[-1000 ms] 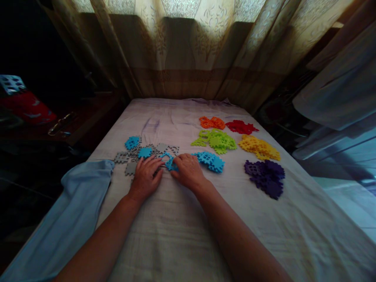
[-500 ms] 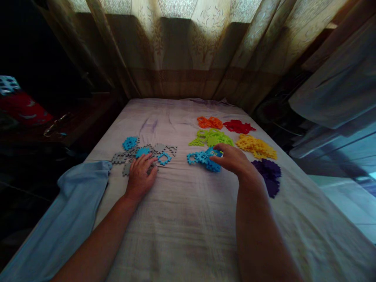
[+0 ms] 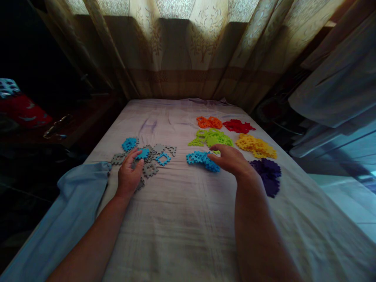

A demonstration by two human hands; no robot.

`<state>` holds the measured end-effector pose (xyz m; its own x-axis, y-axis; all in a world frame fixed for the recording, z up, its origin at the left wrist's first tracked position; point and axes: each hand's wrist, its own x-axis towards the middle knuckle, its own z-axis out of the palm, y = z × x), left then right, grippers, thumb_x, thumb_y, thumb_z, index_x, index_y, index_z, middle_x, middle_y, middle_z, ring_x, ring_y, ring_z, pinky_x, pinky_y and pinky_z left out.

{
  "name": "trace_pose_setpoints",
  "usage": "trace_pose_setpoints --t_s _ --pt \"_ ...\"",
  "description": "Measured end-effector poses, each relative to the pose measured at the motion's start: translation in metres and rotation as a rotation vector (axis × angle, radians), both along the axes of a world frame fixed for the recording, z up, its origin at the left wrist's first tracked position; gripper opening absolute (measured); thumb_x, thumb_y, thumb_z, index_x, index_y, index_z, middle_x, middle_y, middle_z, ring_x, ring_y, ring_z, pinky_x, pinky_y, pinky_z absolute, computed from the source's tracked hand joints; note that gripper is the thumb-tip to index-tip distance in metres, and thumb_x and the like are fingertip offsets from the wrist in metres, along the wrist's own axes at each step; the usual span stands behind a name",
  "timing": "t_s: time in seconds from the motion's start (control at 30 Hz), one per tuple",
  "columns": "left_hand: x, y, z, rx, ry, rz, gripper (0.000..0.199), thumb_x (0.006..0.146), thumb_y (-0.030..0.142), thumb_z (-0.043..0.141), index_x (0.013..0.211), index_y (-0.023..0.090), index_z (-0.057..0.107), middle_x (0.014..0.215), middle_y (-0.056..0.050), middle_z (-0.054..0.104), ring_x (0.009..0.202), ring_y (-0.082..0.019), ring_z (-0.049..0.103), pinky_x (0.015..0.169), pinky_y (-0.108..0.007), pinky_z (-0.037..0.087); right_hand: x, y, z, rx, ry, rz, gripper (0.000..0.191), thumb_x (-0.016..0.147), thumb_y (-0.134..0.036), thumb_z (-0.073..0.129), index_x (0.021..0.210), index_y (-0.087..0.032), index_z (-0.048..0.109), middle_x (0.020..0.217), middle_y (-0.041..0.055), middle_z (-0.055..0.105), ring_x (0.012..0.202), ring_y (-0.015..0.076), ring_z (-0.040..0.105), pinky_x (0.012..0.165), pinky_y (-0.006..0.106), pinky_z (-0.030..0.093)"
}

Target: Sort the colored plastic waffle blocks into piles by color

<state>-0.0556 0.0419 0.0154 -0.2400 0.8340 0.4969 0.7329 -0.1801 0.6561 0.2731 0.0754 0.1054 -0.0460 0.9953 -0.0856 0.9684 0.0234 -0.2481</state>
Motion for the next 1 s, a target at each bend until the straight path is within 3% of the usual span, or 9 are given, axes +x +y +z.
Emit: trace_pose_setpoints --t_s 0.1,0.23,0.3,0.4,0.5,0.63,0.73,0.9,1.0 --pt "-0.009 0.003 -0.003 -0.043 0.113 0.017 0.04 0.089 0.038 0.05 0.121 0.02 0.063 0.138 -0.011 0.06 0.13 -0.026 0.054 0.114 -0.046 0.037 -0.01 -0.001 0.003 0.056 0.022 0.061 0.032 0.092 -0.034 0.055 0.119 -0.022 0.068 0.125 0.0088 0.069 0.117 0.0254 0.062 0.098 0.036 0.044" --pt "-0.011 0.004 -0.007 -0.216 0.397 0.044 0.045 0.089 0.04 0.05 0.13 0.023 0.06 0.146 -0.012 0.053 0.14 -0.035 0.041 0.115 -0.064 0.022 -0.035 -0.004 0.004 0.058 0.025 0.191 0.029 0.093 -0.032 0.056 0.116 -0.022 0.069 0.121 0.0083 0.07 0.114 0.0233 0.062 0.096 0.033 0.045" --pt "-0.009 0.003 -0.006 -0.275 0.472 0.041 0.045 0.091 0.04 0.047 0.132 0.024 0.059 0.144 -0.012 0.055 0.139 -0.036 0.042 0.114 -0.068 0.018 -0.051 -0.006 0.001 0.069 0.029 0.274 0.03 0.094 -0.031 0.055 0.119 -0.021 0.068 0.122 0.0096 0.069 0.114 0.0231 0.062 0.097 0.034 0.044" --pt "-0.005 0.0 -0.003 -0.253 0.533 0.03 0.044 0.092 0.039 0.046 0.13 0.021 0.06 0.138 -0.014 0.06 0.133 -0.035 0.049 0.114 -0.066 0.018 -0.078 -0.011 -0.011 0.081 0.047 0.405 0.034 0.094 -0.029 0.054 0.126 -0.021 0.064 0.128 0.0103 0.066 0.119 0.0236 0.059 0.101 0.036 0.043" --pt "-0.002 -0.003 0.001 -0.198 0.549 0.026 0.041 0.092 0.038 0.046 0.125 0.021 0.063 0.132 -0.015 0.064 0.127 -0.034 0.053 0.114 -0.065 0.016 -0.103 -0.015 -0.033 0.101 0.055 0.481 0.042 0.093 -0.03 0.054 0.134 -0.022 0.057 0.139 0.0109 0.058 0.128 0.0256 0.052 0.105 0.04 0.04" --pt "0.001 -0.004 0.002 -0.159 0.539 0.026 0.036 0.092 0.037 0.047 0.119 0.023 0.067 0.123 -0.012 0.068 0.12 -0.032 0.056 0.115 -0.062 0.017 -0.127 -0.019 -0.068 0.209 0.092 0.42 0.055 0.094 -0.039 0.053 0.146 -0.023 0.045 0.156 0.0145 0.039 0.143 0.03 0.034 0.112 0.048 0.031" --pt "0.002 -0.004 0.0 -0.162 0.532 0.024 0.034 0.092 0.037 0.048 0.115 0.024 0.069 0.125 -0.012 0.066 0.122 -0.031 0.055 0.116 -0.06 0.018 -0.134 -0.021 -0.082 0.218 0.107 0.366 0.055 0.096 -0.045 0.049 0.147 -0.024 0.044 0.159 0.0148 0.033 0.146 0.0318 0.027 0.115 0.051 0.026" --pt "0.002 0.0 -0.005 -0.252 0.514 0.047 0.045 0.091 0.04 0.046 0.127 0.018 0.061 0.147 -0.016 0.05 0.14 -0.034 0.038 0.116 -0.058 0.02 -0.133 -0.022 -0.079 0.185 0.098 0.367 0.045 0.097 -0.045 0.046 0.136 -0.024 0.055 0.155 0.0145 0.04 0.144 0.0317 0.031 0.113 0.051 0.026" --pt "0.001 0.002 -0.007 -0.295 0.487 0.039 0.053 0.091 0.041 0.045 0.137 0.017 0.053 0.145 -0.016 0.053 0.14 -0.035 0.039 0.116 -0.061 0.018 -0.131 -0.022 -0.071 0.172 0.091 0.388 0.04 0.096 -0.042 0.048 0.127 -0.02 0.06 0.148 0.0147 0.048 0.14 0.0299 0.036 0.11 0.048 0.031"
